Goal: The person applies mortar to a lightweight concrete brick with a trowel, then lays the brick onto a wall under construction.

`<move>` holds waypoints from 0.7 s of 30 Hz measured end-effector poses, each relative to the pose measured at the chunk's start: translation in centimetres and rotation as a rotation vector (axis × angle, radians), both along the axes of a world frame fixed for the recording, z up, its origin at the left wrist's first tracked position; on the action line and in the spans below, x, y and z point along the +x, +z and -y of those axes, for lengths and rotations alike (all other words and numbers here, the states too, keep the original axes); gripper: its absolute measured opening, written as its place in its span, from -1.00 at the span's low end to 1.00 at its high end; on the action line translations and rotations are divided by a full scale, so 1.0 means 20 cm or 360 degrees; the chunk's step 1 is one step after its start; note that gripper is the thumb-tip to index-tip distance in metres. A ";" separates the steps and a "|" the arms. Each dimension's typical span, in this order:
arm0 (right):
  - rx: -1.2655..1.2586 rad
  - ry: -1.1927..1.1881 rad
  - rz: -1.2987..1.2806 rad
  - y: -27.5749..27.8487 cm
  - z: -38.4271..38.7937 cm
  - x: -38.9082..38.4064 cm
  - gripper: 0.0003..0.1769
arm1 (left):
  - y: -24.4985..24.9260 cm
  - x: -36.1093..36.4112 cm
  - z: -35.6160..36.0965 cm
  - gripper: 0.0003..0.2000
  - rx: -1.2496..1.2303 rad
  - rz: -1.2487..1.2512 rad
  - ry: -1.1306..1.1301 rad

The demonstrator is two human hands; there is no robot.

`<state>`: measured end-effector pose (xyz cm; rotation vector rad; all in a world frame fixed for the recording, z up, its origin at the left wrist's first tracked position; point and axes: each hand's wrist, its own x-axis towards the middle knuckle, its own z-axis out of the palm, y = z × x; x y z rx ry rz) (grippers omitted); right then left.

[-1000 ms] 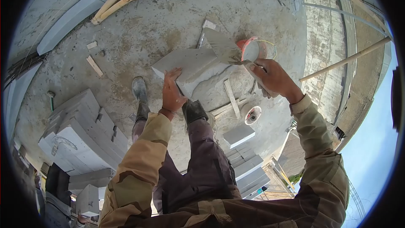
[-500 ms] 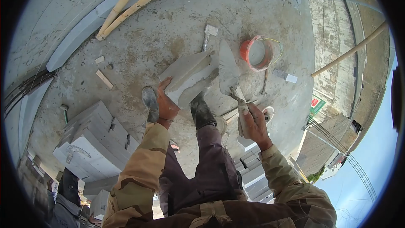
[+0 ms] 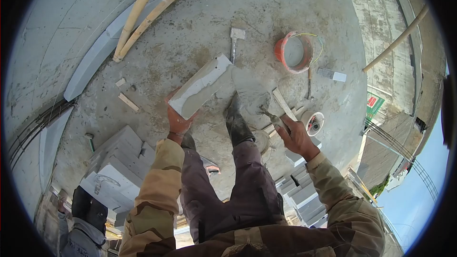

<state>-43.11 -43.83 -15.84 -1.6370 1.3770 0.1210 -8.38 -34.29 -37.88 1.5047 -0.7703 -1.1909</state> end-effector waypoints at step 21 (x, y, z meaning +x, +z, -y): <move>-0.0774 0.0399 -0.1420 -1.83 1.31 -1.22 -0.82 | 0.05 0.14 -0.64 -0.55 0.1549 0.0993 -0.0512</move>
